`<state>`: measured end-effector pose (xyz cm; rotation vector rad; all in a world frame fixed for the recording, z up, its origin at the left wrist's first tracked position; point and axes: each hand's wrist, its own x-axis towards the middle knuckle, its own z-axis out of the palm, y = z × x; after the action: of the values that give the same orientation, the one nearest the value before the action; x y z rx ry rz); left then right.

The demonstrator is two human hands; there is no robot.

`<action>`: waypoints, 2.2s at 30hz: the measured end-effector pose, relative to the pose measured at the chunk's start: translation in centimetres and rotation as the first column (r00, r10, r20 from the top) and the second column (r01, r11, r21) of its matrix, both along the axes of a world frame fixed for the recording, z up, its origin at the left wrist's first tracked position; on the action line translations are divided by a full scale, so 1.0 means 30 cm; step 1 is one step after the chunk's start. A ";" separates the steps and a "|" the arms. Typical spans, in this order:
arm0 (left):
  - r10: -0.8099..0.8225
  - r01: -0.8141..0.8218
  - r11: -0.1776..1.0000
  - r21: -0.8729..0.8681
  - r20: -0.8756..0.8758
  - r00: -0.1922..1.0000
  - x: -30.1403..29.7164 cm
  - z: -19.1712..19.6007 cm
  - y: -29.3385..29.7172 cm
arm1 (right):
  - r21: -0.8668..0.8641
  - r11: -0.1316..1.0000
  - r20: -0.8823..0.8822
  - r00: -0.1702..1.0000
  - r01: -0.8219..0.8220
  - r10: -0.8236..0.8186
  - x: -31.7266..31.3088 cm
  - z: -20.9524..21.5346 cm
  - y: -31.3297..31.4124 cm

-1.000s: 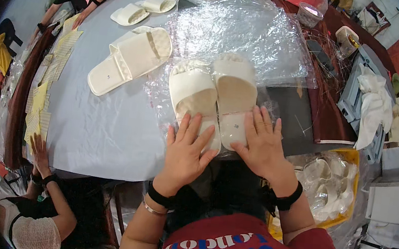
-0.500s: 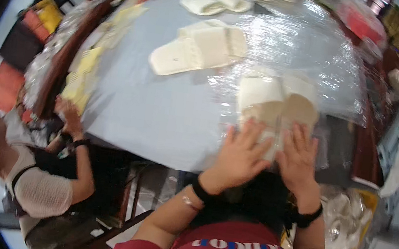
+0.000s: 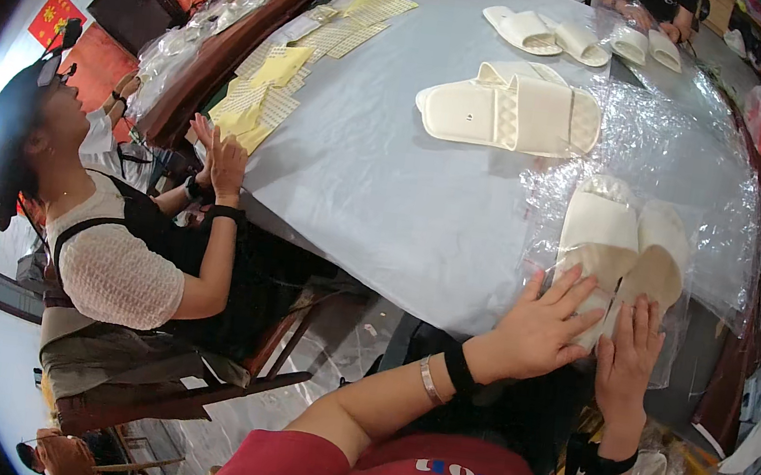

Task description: Packaging pairs of white slippers into clear plastic bags at a shared work table.

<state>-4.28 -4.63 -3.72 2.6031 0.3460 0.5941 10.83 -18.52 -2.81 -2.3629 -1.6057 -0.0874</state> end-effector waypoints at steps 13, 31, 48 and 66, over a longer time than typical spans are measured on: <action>-0.111 0.107 0.992 -0.072 -0.051 0.993 -0.027 0.028 0.019 | 0.024 0.995 -0.076 0.992 -0.099 0.100 0.015 0.032 -0.023; -0.129 0.129 0.992 0.008 0.057 0.990 -0.110 0.035 0.018 | 0.037 0.991 -0.043 0.991 -0.125 0.127 0.015 0.024 -0.045; -0.229 0.226 0.969 0.099 0.022 0.973 -0.076 0.125 0.083 | 0.177 0.981 -0.098 0.990 -0.082 0.100 0.015 0.035 -0.046; -0.158 0.148 0.982 0.116 0.079 0.984 -0.021 0.212 0.032 | 0.459 0.885 0.162 0.987 -0.071 -0.005 0.035 0.030 -0.025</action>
<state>-4.91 -3.68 2.64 2.6673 0.0855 0.6883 11.89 -19.28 -1.90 -1.9926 -1.4850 -0.6001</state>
